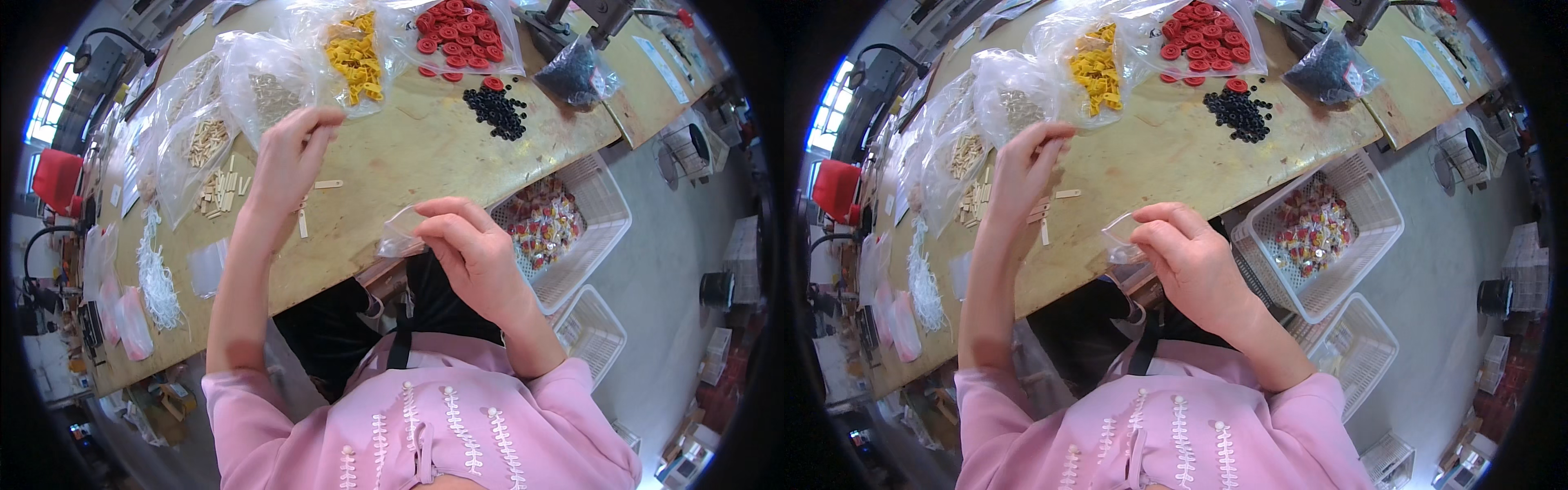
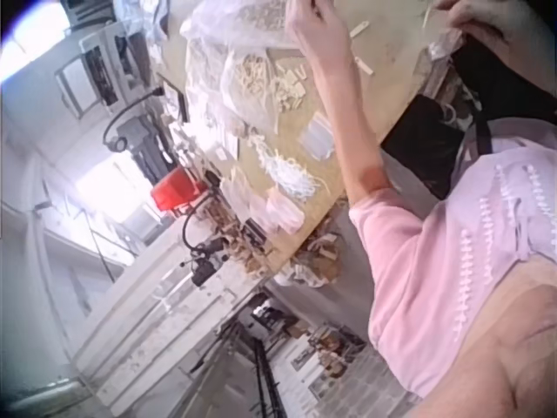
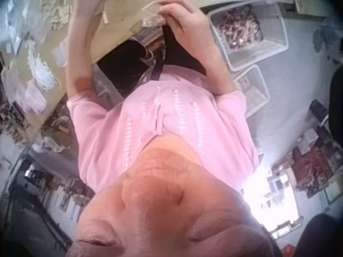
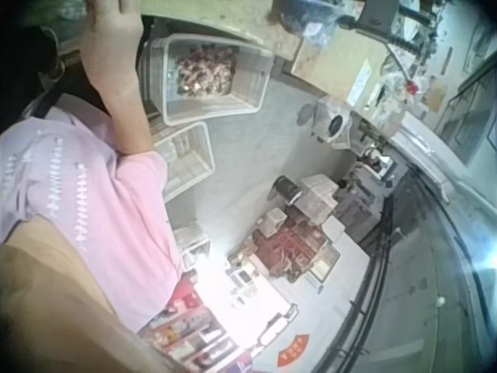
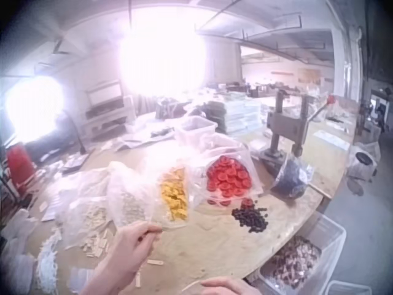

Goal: The person repeatedly assembles small craft kits by placing white cords, wooden pegs, yellow plastic pieces, and red circular pieces into small clear plastic bags. The person seals each bag and sets it aside on the table.

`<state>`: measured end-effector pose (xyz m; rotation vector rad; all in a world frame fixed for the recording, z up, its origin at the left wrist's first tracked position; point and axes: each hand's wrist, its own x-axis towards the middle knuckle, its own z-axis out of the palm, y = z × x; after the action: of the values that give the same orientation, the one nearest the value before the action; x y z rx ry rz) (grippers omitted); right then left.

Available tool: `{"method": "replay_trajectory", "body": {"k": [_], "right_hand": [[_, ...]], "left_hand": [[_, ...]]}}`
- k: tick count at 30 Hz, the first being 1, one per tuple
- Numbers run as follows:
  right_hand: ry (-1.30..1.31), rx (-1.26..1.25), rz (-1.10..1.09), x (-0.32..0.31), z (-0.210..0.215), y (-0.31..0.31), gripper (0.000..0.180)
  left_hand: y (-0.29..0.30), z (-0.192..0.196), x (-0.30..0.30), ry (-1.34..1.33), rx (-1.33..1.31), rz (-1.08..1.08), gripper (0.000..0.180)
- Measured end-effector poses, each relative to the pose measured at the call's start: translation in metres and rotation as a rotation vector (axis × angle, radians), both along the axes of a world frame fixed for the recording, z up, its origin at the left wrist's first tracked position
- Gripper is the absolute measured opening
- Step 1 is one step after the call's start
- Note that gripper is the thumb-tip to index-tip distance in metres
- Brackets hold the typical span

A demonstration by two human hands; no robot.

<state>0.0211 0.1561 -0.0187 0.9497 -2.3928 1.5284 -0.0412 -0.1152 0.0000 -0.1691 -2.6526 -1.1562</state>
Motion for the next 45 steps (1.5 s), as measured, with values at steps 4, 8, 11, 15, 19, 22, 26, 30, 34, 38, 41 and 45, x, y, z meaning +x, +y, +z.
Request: {"method": "replay_trajectory", "body": {"k": [4,8,11,15,19,22,26,30,34,38,41,45], "right_hand": [[0.001,-0.012,-0.033,-0.005,-0.005,0.01,0.013],[-0.033,-0.023,-0.028,-0.005,-0.006,0.015,0.014],[-0.041,-0.029,-0.017,-0.007,-0.01,0.018,0.015],[-0.044,-0.027,-0.021,-0.008,-0.011,0.023,0.017],[-0.044,-0.051,-0.013,-0.008,-0.014,0.025,0.015],[-0.028,-0.058,0.008,-0.008,-0.015,0.025,0.015],[-0.013,-0.05,0.014,-0.001,-0.013,0.025,0.015],[0.02,-0.026,0.006,0.006,-0.015,0.029,0.016],[0.031,0.011,-0.012,0.012,-0.018,0.033,0.016],[0.017,0.041,0.002,0.02,-0.019,0.034,0.016],[0.001,0.062,0.019,0.027,-0.019,0.034,0.016],[-0.007,0.082,0.035,0.034,-0.025,0.032,0.016]], "left_hand": [[0.005,-0.021,-0.079,0.143,-0.131,-0.039,0.031],[0.004,-0.049,-0.15,0.11,-0.379,0.098,0.056],[0.02,-0.065,-0.177,0.005,-0.51,0.297,0.067],[0.044,-0.08,-0.173,0.07,-0.732,0.446,0.063],[0.023,-0.086,-0.158,0.331,-0.585,0.241,0.048],[0.013,-0.082,-0.143,0.453,-0.401,0.033,0.033],[0.004,-0.075,-0.114,0.46,-0.273,-0.18,0.024],[0.004,-0.065,-0.078,0.361,-0.229,-0.291,0.024],[0.0,-0.057,-0.042,0.178,-0.283,-0.408,0.028],[0.0,-0.043,-0.007,0.003,-0.105,-0.424,0.039],[-0.011,-0.04,0.011,-0.093,0.337,-0.12,0.031],[-0.019,-0.039,0.025,-0.143,0.228,0.148,0.021]]}}
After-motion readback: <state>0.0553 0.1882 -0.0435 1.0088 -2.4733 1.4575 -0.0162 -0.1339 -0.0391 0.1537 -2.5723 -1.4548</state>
